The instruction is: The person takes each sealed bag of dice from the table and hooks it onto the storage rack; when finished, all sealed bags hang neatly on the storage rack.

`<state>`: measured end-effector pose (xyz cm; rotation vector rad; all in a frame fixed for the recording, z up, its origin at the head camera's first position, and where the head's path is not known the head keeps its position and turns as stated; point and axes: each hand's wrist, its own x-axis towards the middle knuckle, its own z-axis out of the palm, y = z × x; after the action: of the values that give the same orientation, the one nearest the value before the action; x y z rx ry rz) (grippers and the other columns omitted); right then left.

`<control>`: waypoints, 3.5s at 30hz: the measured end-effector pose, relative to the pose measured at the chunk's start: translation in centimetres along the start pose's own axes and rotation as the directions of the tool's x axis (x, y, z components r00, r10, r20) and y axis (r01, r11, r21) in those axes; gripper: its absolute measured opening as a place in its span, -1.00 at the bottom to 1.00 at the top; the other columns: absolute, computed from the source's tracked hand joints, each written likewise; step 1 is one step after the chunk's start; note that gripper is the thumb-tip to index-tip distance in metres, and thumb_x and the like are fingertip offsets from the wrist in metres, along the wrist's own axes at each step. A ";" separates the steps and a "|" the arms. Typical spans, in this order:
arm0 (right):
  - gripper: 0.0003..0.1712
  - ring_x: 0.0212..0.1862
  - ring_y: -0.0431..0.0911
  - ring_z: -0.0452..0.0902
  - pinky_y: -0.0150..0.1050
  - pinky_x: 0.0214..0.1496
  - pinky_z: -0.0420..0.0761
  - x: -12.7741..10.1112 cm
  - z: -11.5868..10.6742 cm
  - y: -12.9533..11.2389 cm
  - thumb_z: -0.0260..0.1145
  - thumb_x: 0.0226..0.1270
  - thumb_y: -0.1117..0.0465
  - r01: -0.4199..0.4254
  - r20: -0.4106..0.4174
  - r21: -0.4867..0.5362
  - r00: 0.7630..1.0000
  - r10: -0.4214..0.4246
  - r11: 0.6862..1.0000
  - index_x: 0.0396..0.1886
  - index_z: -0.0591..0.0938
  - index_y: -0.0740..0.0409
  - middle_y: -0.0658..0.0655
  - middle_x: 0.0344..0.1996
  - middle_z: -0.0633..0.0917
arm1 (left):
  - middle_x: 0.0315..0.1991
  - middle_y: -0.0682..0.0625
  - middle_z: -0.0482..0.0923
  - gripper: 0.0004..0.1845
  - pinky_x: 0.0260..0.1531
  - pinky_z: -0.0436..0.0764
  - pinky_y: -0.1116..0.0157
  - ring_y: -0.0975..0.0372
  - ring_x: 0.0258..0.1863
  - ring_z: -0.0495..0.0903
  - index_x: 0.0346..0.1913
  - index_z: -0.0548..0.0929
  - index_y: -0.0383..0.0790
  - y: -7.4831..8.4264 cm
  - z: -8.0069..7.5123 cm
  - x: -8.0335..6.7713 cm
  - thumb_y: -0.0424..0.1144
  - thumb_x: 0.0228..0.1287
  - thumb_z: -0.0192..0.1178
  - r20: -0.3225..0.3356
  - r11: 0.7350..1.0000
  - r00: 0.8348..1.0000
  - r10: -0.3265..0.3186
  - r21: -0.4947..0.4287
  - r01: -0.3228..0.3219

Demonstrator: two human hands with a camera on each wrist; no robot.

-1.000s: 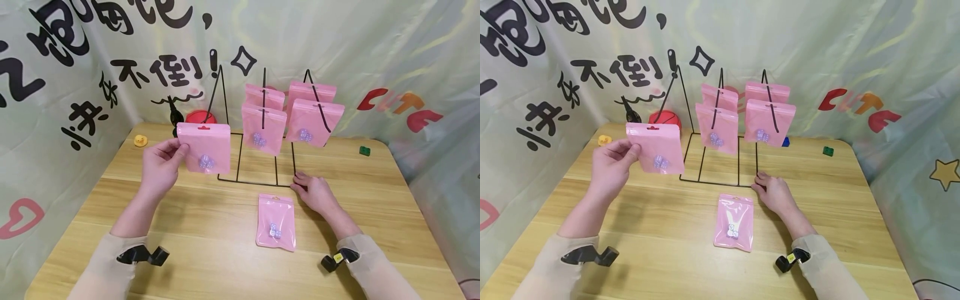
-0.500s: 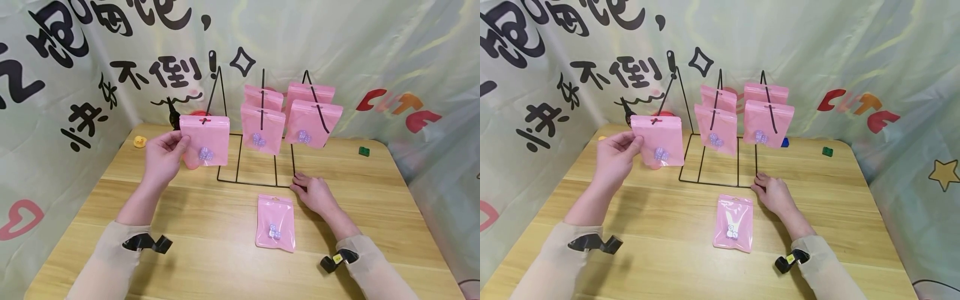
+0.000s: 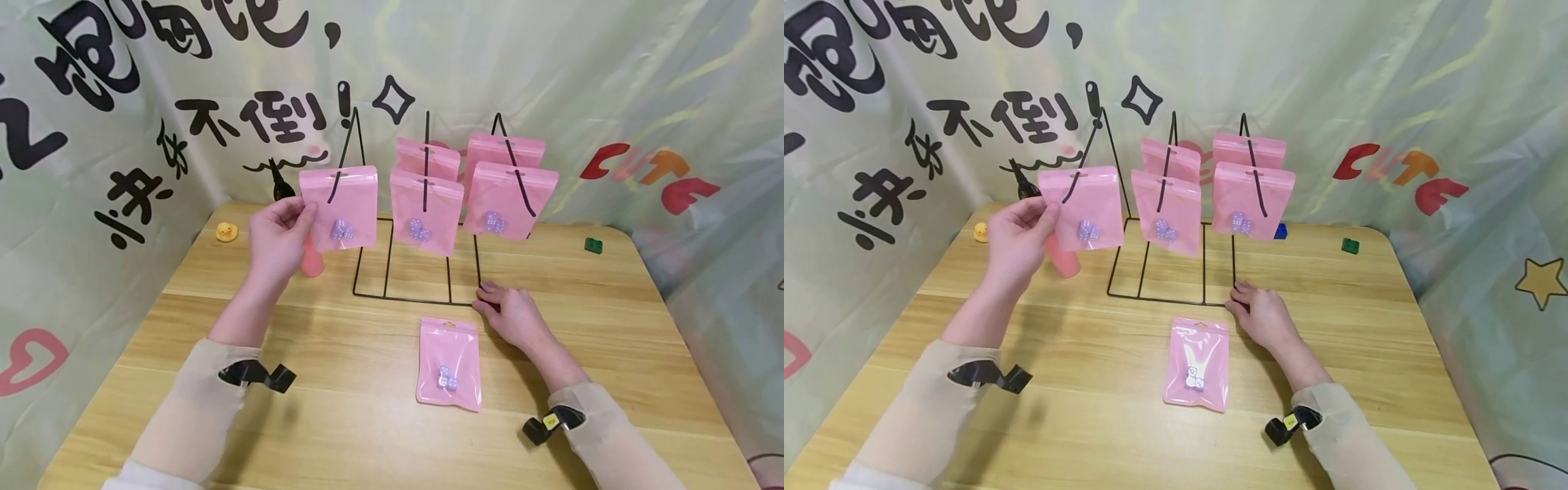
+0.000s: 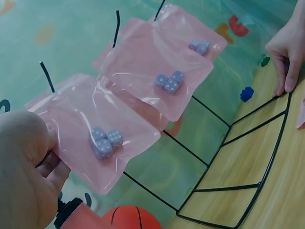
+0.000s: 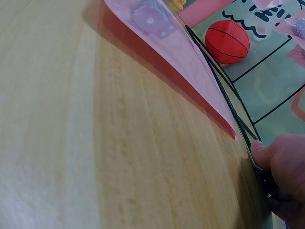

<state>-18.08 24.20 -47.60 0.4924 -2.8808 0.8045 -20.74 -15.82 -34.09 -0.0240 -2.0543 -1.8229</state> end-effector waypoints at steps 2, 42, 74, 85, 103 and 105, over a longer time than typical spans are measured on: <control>-0.57 0.27 0.34 0.56 0.27 0.34 0.52 0.0 0.0 0.0 0.46 0.47 0.22 -0.006 0.004 -0.001 1.000 0.006 1.000 0.17 0.71 0.44 0.42 0.20 0.65 | -0.20 -0.16 0.76 -0.80 -0.25 0.69 0.40 0.20 -0.32 0.65 -0.02 0.78 -0.47 0.0 0.5 0.4 -0.35 0.47 0.37 -0.011 1.000 1.000 0.000 -0.015 0.000; -0.56 0.32 0.32 0.54 0.27 0.35 0.51 -0.1 -0.1 -0.2 0.45 0.49 0.22 -0.030 0.026 0.006 0.999 0.030 1.000 0.20 0.69 0.44 0.41 0.23 0.64 | 0.05 -0.15 0.78 -0.71 0.04 0.73 0.30 0.15 -0.02 0.77 0.16 0.78 -0.34 0.2 2.2 1.3 -0.44 0.44 0.36 -0.050 1.000 0.999 -0.018 0.000 0.018; -0.55 0.31 0.32 0.54 0.26 0.34 0.52 0.1 -0.1 0.1 0.45 0.49 0.20 -0.033 0.021 0.005 0.999 0.032 0.999 0.20 0.69 0.45 0.40 0.22 0.65 | -0.06 -0.17 0.79 -0.65 -0.02 0.77 0.19 0.05 -0.04 0.79 0.12 0.74 -0.46 -5.3 1.6 -7.8 -0.27 0.42 0.43 0.490 0.949 0.821 -0.292 0.252 0.187; -0.55 0.29 0.33 0.55 0.27 0.33 0.53 0.2 -0.1 0.0 0.45 0.49 0.20 -0.025 0.016 -0.003 1.000 0.025 1.000 0.19 0.69 0.45 0.40 0.22 0.65 | -0.19 -0.11 0.79 -0.68 -0.18 0.81 0.21 0.10 -0.18 0.79 0.04 0.76 -0.47 -7.8 5.2 -10.8 -0.30 0.35 0.48 0.608 0.931 0.705 -0.365 0.251 0.266; -0.54 0.31 0.32 0.54 0.26 0.35 0.51 0.2 -0.2 0.1 0.45 0.50 0.19 -0.030 0.029 0.003 0.999 0.030 1.000 0.21 0.69 0.45 0.41 0.23 0.64 | -0.30 -0.22 0.79 -0.73 -0.25 0.82 0.15 0.02 -0.30 0.83 -0.05 0.75 -0.56 -8.6 9.1 -12.9 -0.34 0.39 0.44 0.676 0.815 0.520 -0.521 0.214 0.538; -0.54 0.32 0.32 0.54 0.26 0.35 0.51 0.2 -0.2 0.1 0.44 0.50 0.19 -0.031 0.031 0.004 0.999 0.031 1.000 0.21 0.68 0.44 0.40 0.24 0.64 | -0.34 -0.21 0.79 -0.75 -0.28 0.82 0.17 0.03 -0.33 0.83 -0.08 0.77 -0.53 -8.7 9.3 -13.0 -0.34 0.38 0.45 0.659 0.804 0.519 -0.545 0.234 0.547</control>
<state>-18.27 24.29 -47.44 0.4659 -2.9227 0.8152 -13.63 -5.03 -46.92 -0.0942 -2.8351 -2.4845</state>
